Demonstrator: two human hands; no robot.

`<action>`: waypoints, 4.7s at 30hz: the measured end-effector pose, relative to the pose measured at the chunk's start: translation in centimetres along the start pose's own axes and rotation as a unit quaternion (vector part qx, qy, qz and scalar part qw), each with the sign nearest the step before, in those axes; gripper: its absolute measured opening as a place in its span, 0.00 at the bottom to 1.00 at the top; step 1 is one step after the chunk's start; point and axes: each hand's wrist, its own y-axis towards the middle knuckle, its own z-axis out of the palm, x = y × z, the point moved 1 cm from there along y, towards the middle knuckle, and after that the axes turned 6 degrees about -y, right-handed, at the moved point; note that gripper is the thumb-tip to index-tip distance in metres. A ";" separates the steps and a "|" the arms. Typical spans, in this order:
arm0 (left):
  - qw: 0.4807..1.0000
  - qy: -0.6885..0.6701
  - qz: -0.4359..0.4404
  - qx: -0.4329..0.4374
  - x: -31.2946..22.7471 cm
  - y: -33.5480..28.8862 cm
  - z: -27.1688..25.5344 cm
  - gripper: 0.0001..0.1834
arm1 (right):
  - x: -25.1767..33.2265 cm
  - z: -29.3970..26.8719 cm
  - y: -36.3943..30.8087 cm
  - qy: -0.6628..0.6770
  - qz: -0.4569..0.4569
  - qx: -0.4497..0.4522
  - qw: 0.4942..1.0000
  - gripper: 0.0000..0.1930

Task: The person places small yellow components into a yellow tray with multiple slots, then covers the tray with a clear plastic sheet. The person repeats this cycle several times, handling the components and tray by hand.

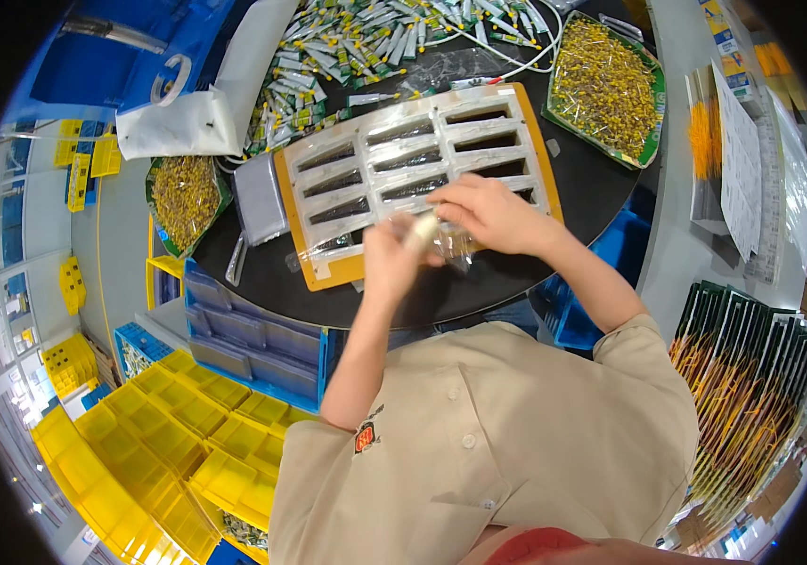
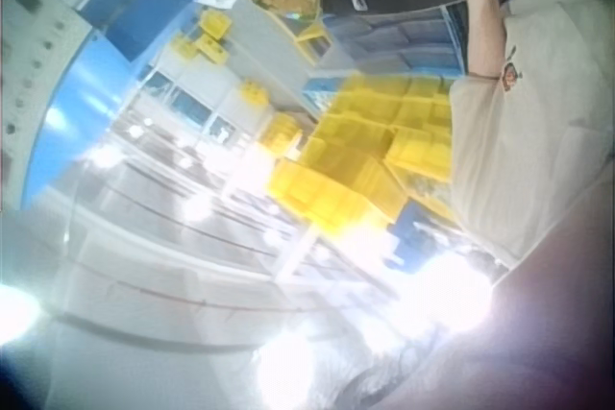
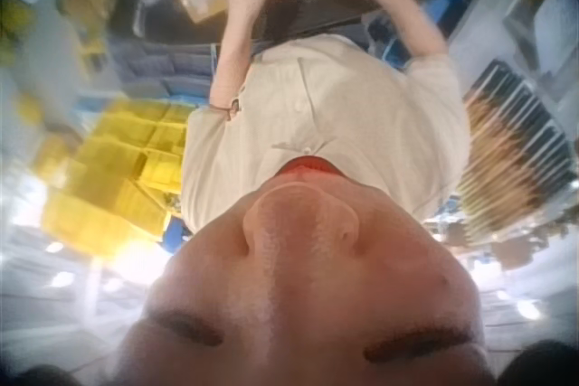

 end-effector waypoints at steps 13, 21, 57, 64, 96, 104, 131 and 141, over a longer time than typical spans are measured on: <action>0.987 -0.117 0.110 0.005 -1.1 8.2 5.4 0.11 | -5.7 -8.2 2.8 0.069 0.072 0.130 0.987 0.10; 0.964 -0.220 0.147 0.037 1.5 5.7 7.5 0.08 | -3.2 -7.1 0.7 -0.147 0.031 -0.049 0.987 0.13; 0.949 -0.041 0.294 -0.104 4.0 -5.7 -7.7 0.05 | 6.5 5.5 -5.1 0.418 0.149 -0.026 0.896 0.13; 0.977 -0.089 0.194 0.023 3.8 -5.6 1.2 0.17 | 4.5 4.0 -8.4 0.448 0.254 -0.044 0.856 0.11; 0.797 0.180 0.258 -0.516 8.7 0.7 -18.5 0.14 | -23.6 -14.1 16.8 -0.403 0.194 -0.120 0.886 0.15; 0.787 0.313 0.483 -0.222 -4.6 19.6 -15.0 0.20 | -13.5 -12.5 8.0 -0.070 0.001 -0.194 0.978 0.07; 0.808 0.316 0.497 -0.022 -2.2 10.3 -12.1 0.12 | -9.5 -6.7 11.7 -0.057 -0.067 -0.093 0.992 0.07; 0.793 0.334 0.509 -0.033 0.1 8.1 -14.0 0.11 | -8.1 -1.2 14.8 -0.277 -0.100 -0.091 0.951 0.08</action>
